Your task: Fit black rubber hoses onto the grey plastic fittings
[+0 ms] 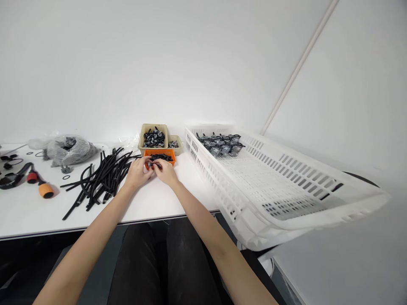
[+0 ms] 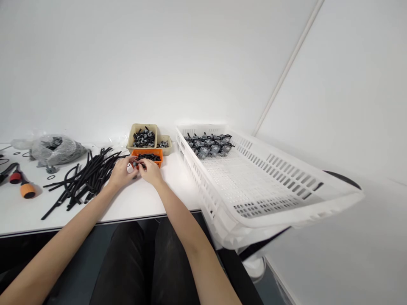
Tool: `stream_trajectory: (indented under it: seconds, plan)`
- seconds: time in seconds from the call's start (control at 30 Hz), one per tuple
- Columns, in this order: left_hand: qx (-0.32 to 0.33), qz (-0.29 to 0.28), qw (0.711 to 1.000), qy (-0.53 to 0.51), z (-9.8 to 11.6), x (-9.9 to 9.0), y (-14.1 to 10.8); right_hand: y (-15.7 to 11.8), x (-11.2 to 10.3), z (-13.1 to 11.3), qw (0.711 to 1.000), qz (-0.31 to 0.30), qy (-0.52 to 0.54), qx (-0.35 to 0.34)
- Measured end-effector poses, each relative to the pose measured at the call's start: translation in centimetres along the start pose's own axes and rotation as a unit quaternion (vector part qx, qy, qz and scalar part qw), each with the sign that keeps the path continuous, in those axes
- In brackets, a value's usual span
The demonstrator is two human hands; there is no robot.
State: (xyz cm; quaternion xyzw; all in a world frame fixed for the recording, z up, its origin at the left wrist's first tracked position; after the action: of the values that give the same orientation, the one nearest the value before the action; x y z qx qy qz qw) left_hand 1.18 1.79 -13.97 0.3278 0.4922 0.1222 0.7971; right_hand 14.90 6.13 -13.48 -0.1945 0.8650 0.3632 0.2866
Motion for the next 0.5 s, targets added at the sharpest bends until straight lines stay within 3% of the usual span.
stream_trajectory:
  seconds: [0.5]
  plan:
    - [-0.006, 0.01, 1.0, 0.028, 0.24, -0.12, -0.08, 0.07, -0.12, -0.16, 1.0, 0.001, 0.013, -0.016]
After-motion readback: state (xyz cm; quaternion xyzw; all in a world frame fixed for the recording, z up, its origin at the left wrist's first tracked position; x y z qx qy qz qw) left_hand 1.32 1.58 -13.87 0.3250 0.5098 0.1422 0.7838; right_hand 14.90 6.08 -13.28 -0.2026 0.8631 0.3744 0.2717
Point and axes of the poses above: each hand's wrist, its own y-axis towards the middle knuckle, its own x-axis out of the palm, z = x × y, the point moved 3 cm from there along y, towards the middle knuckle, and after that the axes turned 10 degrees about -z, right-handed, at the moved point
